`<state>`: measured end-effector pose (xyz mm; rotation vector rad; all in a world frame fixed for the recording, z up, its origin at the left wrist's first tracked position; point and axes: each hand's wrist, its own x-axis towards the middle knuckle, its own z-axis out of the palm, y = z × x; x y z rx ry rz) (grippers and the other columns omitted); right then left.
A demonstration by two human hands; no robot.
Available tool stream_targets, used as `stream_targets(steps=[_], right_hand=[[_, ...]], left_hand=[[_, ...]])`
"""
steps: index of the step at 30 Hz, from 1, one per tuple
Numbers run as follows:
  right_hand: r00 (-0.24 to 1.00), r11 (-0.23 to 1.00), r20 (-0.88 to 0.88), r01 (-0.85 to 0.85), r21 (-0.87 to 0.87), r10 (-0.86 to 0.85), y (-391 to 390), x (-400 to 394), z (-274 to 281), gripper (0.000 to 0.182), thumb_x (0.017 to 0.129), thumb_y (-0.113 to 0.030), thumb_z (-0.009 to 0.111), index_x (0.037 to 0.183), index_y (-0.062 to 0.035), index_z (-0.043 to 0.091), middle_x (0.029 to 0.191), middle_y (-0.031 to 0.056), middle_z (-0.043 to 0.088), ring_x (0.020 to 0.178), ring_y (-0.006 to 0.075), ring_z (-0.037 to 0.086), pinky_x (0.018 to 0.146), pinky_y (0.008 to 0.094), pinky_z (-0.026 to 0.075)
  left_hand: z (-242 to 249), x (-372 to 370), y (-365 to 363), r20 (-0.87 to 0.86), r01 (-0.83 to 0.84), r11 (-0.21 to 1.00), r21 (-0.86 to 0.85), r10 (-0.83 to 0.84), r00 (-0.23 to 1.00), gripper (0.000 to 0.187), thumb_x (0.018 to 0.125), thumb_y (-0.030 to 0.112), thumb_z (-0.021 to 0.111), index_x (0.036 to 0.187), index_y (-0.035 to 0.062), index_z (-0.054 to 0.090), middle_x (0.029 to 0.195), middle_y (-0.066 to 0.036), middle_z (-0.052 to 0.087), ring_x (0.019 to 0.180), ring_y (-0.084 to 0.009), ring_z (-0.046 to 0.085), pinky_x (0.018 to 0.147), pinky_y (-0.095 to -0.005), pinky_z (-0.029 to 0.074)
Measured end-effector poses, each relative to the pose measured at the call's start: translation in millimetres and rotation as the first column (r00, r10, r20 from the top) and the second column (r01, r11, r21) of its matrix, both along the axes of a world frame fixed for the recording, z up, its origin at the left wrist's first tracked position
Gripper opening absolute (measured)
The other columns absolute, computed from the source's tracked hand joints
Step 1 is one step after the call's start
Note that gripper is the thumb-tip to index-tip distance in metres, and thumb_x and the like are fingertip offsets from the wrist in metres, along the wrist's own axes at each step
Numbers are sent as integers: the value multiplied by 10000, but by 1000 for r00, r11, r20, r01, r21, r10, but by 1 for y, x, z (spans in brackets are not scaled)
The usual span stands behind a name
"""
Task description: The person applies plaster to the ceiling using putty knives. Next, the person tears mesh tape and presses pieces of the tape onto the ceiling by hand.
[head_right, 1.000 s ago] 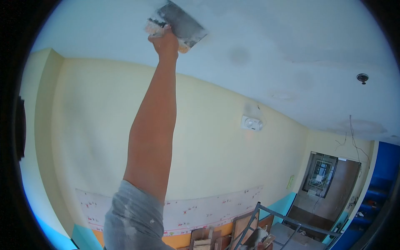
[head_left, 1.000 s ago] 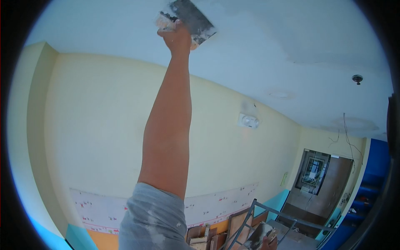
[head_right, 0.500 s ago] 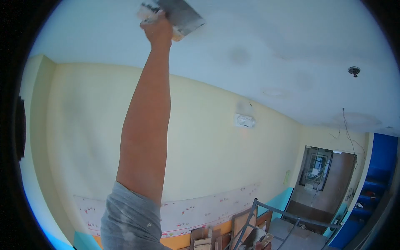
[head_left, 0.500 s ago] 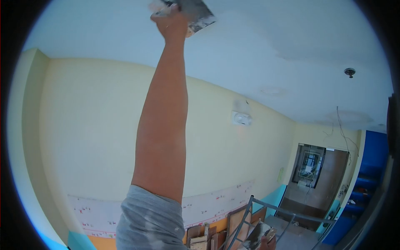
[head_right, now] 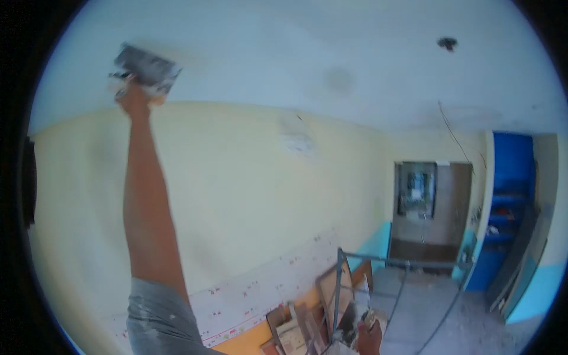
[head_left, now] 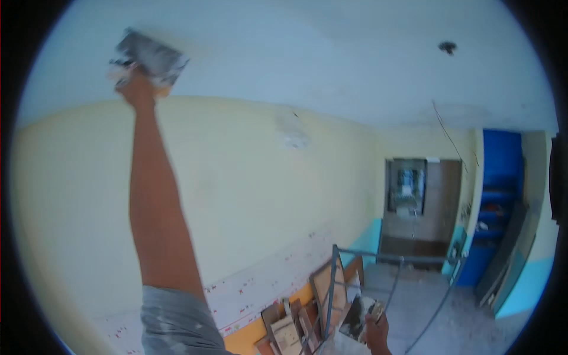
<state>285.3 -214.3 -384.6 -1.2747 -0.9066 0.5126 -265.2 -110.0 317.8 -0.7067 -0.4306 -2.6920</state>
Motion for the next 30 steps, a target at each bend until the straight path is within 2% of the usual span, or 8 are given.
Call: stream_targets(steps=[7,9,12,14,19,21,23,30], right_hand=[[981,910,84,195,-365,-176,-55,49,-67,444,903,-320,623,1203,4,568,1022,155,652,936,248,612,833,388,483],[968,848,111,253,-465,-227,-79,66,-104,412,903,-330,625,1143,4,597,955,153,662,866,244,614,779,394,485],[923,727,151,374,-576,-355,-125,86,-170,375,889,-312,619,1053,25,597,929,201,652,855,333,626,761,434,484],[886,559,303,458,-692,-351,-174,108,-236,380,879,-326,620,984,38,596,926,230,654,868,382,637,755,462,489],[842,62,498,520,-852,-208,-321,126,-359,319,926,-293,512,870,-19,664,904,222,679,829,348,665,691,474,513],[614,-110,349,585,-804,708,-386,128,-390,366,957,-298,412,876,-110,716,925,123,723,908,286,692,743,422,521],[627,-49,441,608,-793,642,-392,116,-393,354,953,-298,425,878,-111,715,922,125,720,893,285,691,733,424,521],[577,140,660,693,-707,480,-264,152,-395,311,937,-297,469,883,-112,713,915,131,709,841,280,687,696,433,522]], left_hand=[[-374,59,71,-329,-15,709,-705,-309,892,583,1003,412,464,1378,-33,421,1300,-204,550,1181,-302,556,994,-394,442],[-593,-21,188,-779,-707,329,-626,-244,577,554,1032,353,372,1387,-71,415,1407,-257,472,1283,-397,472,1087,-446,346],[-806,63,134,-515,-878,-175,-446,-752,412,573,1023,383,385,1331,-95,453,1296,-327,518,1207,-425,516,1013,-467,415],[-914,93,94,155,-145,-405,-903,-621,768,704,914,502,553,1276,-101,506,1191,-314,588,1112,-411,586,936,-467,459],[-1047,76,-8,123,-623,-658,-423,-723,680,529,878,462,572,985,-48,663,1029,-284,668,976,-427,646,858,-468,509],[-1101,44,-16,90,-989,93,-114,-991,-104,456,882,431,563,900,-4,700,954,-263,688,956,-421,661,830,-471,525],[-1093,58,-18,179,-721,-670,-177,-742,646,561,867,537,525,963,20,722,1032,-255,685,1029,-414,648,912,-473,514],[-1034,101,87,280,-746,-551,-374,-834,476,679,849,570,508,1186,-7,626,1246,-242,608,1189,-387,569,1005,-452,457]])
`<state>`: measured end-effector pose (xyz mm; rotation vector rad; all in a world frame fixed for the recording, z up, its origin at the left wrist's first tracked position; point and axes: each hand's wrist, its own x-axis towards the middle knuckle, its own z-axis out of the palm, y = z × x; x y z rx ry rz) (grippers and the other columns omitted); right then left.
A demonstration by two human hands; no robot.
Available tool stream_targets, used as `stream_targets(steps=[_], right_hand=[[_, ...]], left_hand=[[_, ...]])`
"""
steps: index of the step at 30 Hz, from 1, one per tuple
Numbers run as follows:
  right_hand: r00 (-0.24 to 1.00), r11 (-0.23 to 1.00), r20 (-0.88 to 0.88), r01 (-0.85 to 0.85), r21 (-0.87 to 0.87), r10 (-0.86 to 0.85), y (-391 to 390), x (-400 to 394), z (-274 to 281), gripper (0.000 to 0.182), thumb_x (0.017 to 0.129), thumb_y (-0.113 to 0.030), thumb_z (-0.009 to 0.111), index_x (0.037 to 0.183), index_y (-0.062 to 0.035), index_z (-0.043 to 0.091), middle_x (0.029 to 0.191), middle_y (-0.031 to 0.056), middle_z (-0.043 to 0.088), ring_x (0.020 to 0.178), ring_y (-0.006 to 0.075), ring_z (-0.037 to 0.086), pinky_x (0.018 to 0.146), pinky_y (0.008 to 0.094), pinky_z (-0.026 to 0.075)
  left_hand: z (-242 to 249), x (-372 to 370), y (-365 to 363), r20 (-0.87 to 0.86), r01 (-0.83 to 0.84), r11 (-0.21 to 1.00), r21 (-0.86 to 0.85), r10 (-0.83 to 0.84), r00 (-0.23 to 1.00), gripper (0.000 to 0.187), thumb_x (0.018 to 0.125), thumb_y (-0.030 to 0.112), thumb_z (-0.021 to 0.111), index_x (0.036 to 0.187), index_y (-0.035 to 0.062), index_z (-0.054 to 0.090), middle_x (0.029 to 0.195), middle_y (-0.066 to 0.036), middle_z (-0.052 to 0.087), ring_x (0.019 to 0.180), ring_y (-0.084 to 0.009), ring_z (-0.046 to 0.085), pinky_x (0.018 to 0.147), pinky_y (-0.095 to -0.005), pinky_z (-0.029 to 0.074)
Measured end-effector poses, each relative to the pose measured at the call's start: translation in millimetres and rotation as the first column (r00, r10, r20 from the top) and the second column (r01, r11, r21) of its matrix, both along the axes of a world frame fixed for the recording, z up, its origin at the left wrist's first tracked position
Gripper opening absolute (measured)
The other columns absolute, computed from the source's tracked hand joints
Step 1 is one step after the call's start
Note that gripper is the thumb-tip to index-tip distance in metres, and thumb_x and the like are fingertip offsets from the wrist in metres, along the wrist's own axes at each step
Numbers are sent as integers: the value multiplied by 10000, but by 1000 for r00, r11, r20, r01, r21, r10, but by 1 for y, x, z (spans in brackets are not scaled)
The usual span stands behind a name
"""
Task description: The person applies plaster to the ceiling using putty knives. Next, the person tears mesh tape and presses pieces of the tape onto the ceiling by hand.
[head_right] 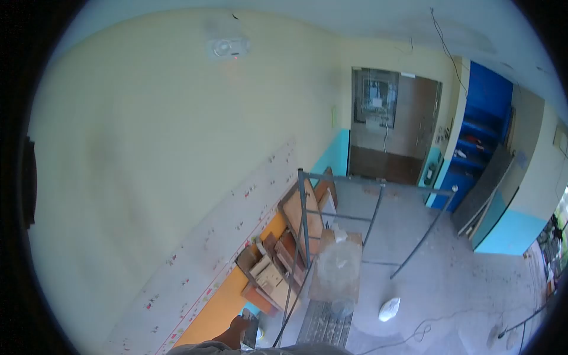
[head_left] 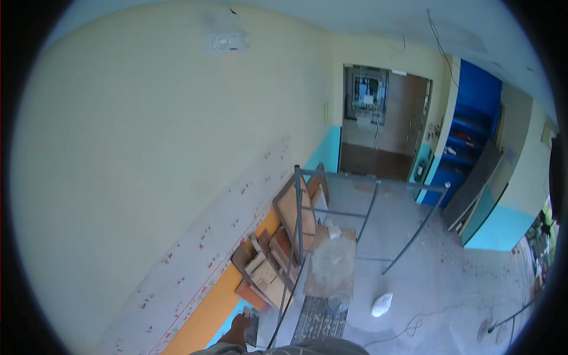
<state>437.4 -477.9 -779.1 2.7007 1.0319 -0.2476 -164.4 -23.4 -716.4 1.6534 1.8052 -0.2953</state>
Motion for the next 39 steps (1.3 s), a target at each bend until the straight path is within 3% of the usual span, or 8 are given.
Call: stream_targets(steps=[10,14,16,20,28,29,31,39], right_hand=[[786,854,576,-444,271,226,42,45,-116,255,916,-296,531,889,-115,710,904,140,693,767,275,681,644,445,523],[999,998,23,-29,49,28,28,16,-63,243,905,-290,539,850,-108,690,750,95,676,698,276,653,592,432,509],[951,948,-184,278,158,-248,19,1,-47,362,933,-347,499,844,-46,681,745,155,664,742,341,660,644,463,523],[763,805,-344,592,32,-548,14,-22,-19,513,925,-451,476,893,20,675,848,250,677,860,410,669,741,475,541],[808,851,-327,525,21,-490,70,19,-14,432,888,-402,562,916,16,667,877,247,673,869,399,669,760,468,539],[921,972,-310,228,-65,-237,85,35,-9,445,870,-399,594,906,40,651,874,252,675,853,408,666,750,480,530],[651,673,-479,723,156,-589,129,49,11,449,858,-394,622,905,52,637,890,256,676,854,418,660,753,491,517],[643,604,-594,736,304,-484,227,101,30,395,863,-341,641,1002,29,641,889,207,676,851,367,664,732,449,501]], left_hand=[[-48,45,67,76,72,982,176,-87,993,695,861,575,550,1178,-43,579,1160,-289,624,1098,-418,602,939,-474,477],[-108,24,80,-88,291,957,-1,-290,953,699,854,565,536,1205,-38,572,1179,-288,619,1139,-441,579,963,-512,468],[6,58,54,-8,101,992,74,-100,995,654,837,529,603,1140,-51,591,1119,-290,639,1081,-434,612,920,-493,493],[35,68,56,-14,64,996,62,-63,998,641,829,466,646,1163,-80,596,1120,-301,639,1075,-439,617,915,-478,497],[13,92,108,-139,111,992,53,-103,985,671,810,474,654,1174,-86,594,1122,-302,639,1079,-430,618,925,-466,494],[17,104,123,-134,127,991,51,-119,984,668,810,472,654,1174,-85,595,1131,-304,635,1085,-429,616,929,-464,492],[36,139,150,-122,121,991,52,-114,986,631,826,467,644,1148,-73,588,1099,-303,643,1060,-432,624,903,-475,500],[67,261,229,10,126,967,220,-131,991,668,813,419,670,1242,-76,540,1160,-311,617,1125,-438,586,964,-469,462]])
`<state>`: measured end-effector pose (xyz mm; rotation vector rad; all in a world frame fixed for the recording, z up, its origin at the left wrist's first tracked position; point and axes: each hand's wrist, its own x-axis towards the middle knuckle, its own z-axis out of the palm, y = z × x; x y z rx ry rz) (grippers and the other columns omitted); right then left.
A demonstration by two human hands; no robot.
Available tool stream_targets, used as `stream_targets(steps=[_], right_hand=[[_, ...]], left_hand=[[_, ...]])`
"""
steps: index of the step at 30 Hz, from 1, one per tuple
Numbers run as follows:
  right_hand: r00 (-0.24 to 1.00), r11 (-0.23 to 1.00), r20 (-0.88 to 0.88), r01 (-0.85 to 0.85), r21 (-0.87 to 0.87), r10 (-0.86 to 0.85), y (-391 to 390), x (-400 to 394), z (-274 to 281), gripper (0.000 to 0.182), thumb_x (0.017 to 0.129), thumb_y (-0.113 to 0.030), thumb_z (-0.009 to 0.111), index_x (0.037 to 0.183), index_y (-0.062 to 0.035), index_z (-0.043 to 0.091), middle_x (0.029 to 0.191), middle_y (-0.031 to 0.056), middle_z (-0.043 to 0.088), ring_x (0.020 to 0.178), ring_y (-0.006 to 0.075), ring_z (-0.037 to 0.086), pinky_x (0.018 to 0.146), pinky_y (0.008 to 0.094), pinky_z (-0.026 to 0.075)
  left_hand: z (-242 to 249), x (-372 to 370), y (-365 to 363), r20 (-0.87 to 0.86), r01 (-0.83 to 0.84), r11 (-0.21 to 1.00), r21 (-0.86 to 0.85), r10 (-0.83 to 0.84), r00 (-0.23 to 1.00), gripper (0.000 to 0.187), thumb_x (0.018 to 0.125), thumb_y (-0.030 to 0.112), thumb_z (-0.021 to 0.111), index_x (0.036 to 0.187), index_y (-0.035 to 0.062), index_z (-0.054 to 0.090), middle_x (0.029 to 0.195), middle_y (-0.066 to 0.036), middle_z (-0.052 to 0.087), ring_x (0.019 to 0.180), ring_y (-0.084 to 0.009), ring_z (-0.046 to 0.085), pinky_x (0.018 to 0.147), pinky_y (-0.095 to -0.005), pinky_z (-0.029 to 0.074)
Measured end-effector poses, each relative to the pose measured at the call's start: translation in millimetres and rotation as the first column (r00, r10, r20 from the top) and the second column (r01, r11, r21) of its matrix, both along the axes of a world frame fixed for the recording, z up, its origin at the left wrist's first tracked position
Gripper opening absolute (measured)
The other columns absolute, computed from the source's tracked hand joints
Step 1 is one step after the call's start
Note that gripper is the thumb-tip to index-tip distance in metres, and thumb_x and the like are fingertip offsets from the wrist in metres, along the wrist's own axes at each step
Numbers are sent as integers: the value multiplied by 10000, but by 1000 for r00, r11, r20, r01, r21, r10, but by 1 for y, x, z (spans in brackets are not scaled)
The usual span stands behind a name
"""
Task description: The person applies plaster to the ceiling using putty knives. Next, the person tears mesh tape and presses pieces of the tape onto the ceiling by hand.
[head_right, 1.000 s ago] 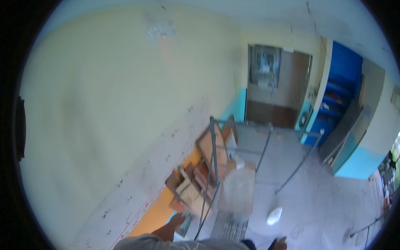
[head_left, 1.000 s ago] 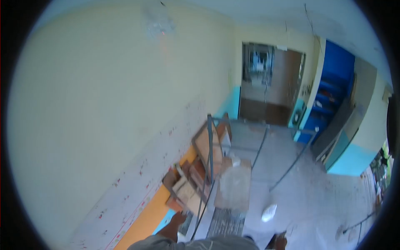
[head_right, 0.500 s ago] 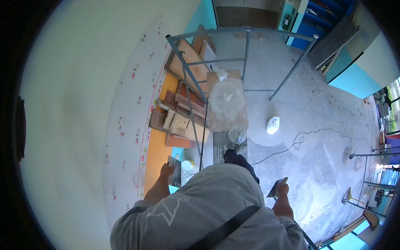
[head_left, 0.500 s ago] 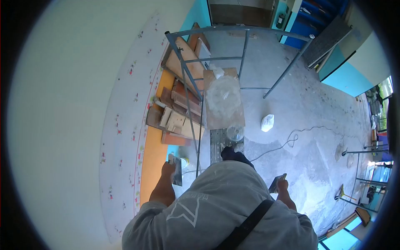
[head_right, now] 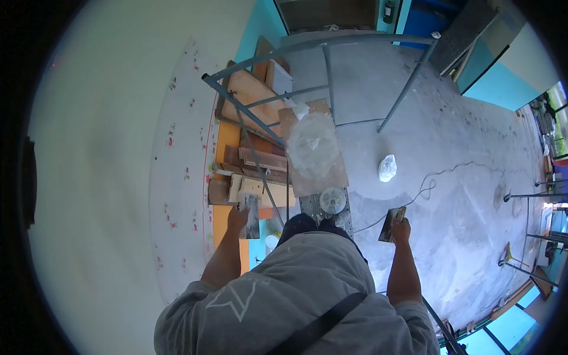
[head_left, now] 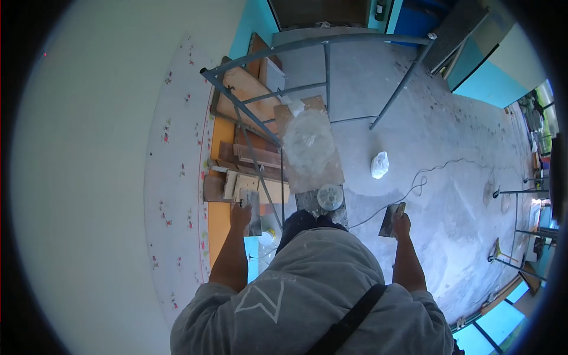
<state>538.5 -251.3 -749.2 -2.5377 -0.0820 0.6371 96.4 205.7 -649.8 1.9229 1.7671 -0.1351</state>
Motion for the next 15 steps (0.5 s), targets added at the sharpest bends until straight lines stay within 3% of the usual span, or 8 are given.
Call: stream_targets(steps=[2,5,8,10,12,14,15], right_hand=[[999,999,0,33,4,-33,7,2,1,398,865,-343,637,1017,25,643,882,190,676,834,340,664,730,442,501],[943,956,-188,289,47,-276,6,3,-2,425,884,-373,620,1036,24,634,899,160,665,799,287,652,722,427,508],[747,731,-439,635,249,-499,0,-7,-4,468,903,-411,596,1070,26,612,930,138,645,796,251,637,712,413,513],[676,616,-522,720,319,-520,-6,-20,-3,482,904,-390,604,1135,32,576,979,142,640,832,258,648,706,407,523],[608,537,-559,784,311,-564,-17,-38,-5,495,907,-381,605,1175,32,551,993,140,633,841,260,652,699,403,531],[545,505,-553,829,241,-630,-19,-51,-8,499,913,-384,598,1191,27,537,974,132,625,822,256,650,690,401,536],[548,497,-541,830,254,-638,-19,-61,-4,495,915,-390,600,1178,25,544,972,130,620,819,250,643,693,402,535]], left_hand=[[-9,16,9,-63,42,997,60,-38,997,644,821,420,660,1218,-76,558,1109,-307,638,1097,-446,596,929,-469,482],[1,52,25,22,51,998,26,-51,998,653,808,439,679,1204,-70,580,1113,-304,639,1097,-432,604,919,-455,484],[13,112,45,192,-22,995,-93,40,981,644,809,458,687,1182,-61,604,1078,-279,658,1047,-395,633,897,-429,491],[-47,138,68,396,-108,941,-322,237,887,616,841,445,680,1199,-49,597,1057,-217,674,985,-342,650,863,-415,500],[-57,193,62,512,-72,815,-576,427,745,579,873,410,672,1220,-45,584,1054,-164,669,944,-284,646,835,-406,499],[-79,243,49,452,-2,649,-761,532,716,480,888,331,702,1199,-15,582,1104,-162,633,941,-296,649,799,-455,531],[-93,264,36,424,48,642,-765,446,788,501,883,335,705,1208,-24,576,1098,-159,637,941,-298,650,802,-453,532]])
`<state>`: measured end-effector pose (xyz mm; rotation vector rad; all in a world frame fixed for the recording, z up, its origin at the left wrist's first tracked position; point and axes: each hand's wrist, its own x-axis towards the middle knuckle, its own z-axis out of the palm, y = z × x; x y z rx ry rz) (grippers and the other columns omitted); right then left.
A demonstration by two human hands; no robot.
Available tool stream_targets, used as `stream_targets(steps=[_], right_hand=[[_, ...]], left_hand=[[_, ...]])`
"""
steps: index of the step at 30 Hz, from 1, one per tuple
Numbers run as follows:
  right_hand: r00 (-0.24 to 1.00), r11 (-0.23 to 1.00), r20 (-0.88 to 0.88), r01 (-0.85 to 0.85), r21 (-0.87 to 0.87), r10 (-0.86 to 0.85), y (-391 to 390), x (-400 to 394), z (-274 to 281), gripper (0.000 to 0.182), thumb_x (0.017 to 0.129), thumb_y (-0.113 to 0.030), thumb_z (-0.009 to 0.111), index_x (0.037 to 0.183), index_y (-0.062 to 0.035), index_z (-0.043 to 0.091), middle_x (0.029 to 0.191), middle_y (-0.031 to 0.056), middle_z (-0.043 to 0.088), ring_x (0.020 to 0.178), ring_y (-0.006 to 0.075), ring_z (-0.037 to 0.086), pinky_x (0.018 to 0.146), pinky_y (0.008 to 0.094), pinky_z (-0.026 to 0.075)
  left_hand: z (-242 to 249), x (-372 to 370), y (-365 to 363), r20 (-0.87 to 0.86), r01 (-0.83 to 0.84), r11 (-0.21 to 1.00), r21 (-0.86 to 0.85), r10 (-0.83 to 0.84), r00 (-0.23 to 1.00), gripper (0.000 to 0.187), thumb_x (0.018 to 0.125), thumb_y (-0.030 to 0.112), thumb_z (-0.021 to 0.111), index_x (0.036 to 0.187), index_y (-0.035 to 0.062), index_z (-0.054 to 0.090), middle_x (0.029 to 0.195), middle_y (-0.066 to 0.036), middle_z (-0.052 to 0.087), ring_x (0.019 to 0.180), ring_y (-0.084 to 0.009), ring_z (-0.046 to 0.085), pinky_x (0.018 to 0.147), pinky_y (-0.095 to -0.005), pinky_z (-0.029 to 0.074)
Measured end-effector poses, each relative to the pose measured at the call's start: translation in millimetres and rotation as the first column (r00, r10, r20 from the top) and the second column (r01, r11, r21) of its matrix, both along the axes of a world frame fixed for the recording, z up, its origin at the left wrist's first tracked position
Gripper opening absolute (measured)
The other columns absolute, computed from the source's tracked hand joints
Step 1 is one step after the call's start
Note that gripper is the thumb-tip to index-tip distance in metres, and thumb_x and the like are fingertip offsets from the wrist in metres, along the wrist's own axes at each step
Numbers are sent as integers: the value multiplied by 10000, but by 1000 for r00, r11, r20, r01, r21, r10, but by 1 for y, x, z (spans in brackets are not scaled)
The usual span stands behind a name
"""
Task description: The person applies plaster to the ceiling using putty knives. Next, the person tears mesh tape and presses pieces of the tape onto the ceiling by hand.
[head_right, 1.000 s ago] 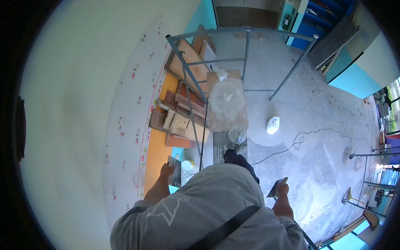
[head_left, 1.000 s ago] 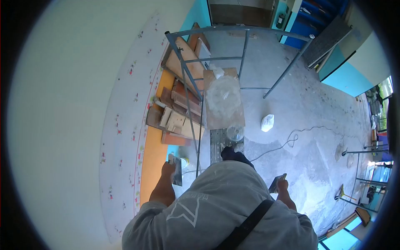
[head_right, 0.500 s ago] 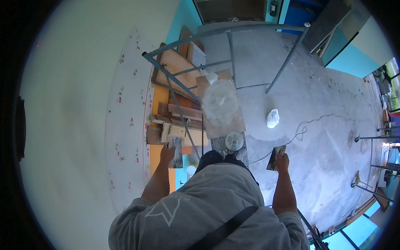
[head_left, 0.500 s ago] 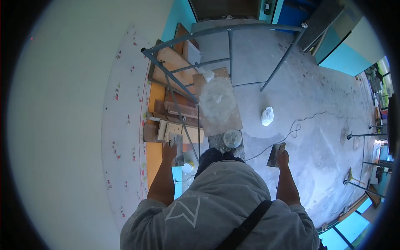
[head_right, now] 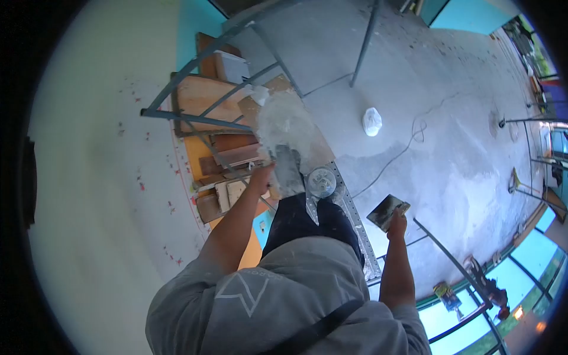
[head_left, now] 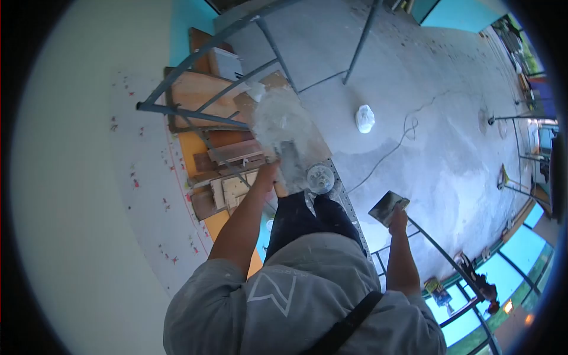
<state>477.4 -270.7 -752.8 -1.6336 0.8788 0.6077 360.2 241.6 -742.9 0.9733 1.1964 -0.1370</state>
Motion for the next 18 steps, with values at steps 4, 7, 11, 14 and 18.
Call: stream_targets(steps=[4,7,11,14,18], right_hand=[[998,994,-58,4,-110,-11,-12,-48,9,538,908,-413,606,1195,37,541,991,142,619,821,241,632,696,392,525],[990,971,-140,-33,-235,-1,-50,-103,-10,554,898,-407,607,1194,58,547,993,152,615,810,246,617,701,398,506],[937,912,-345,-196,-361,64,-72,-151,-3,532,894,-412,561,1123,68,570,940,150,621,780,248,615,683,396,500],[924,839,-357,-299,-455,135,-88,-181,-13,514,885,-373,593,1142,71,575,999,198,623,868,302,616,756,423,488],[879,721,-415,-443,-533,233,-82,-195,-17,539,883,-359,611,1220,59,557,1135,258,620,1019,390,624,869,465,477]], left_hand=[[-72,54,-62,-207,594,804,8,-580,788,609,846,406,711,1193,-75,574,1129,-220,636,996,-356,652,855,-426,518],[-114,57,-122,-309,835,464,295,-781,543,629,840,462,660,1238,-21,593,1262,-282,572,1149,-405,584,950,-411,485],[-173,63,-149,-268,945,-111,308,-963,-26,577,828,418,653,1254,32,601,1367,-267,488,1175,-378,580,985,-436,480],[-185,87,-149,-210,933,-296,204,-944,-253,518,816,357,650,1231,48,626,1414,-259,441,1164,-368,593,976,-452,489],[-196,93,-145,-168,917,-385,104,-916,-365,450,794,277,643,1179,43,663,1444,-253,410,1135,-377,611,955,-449,505]])
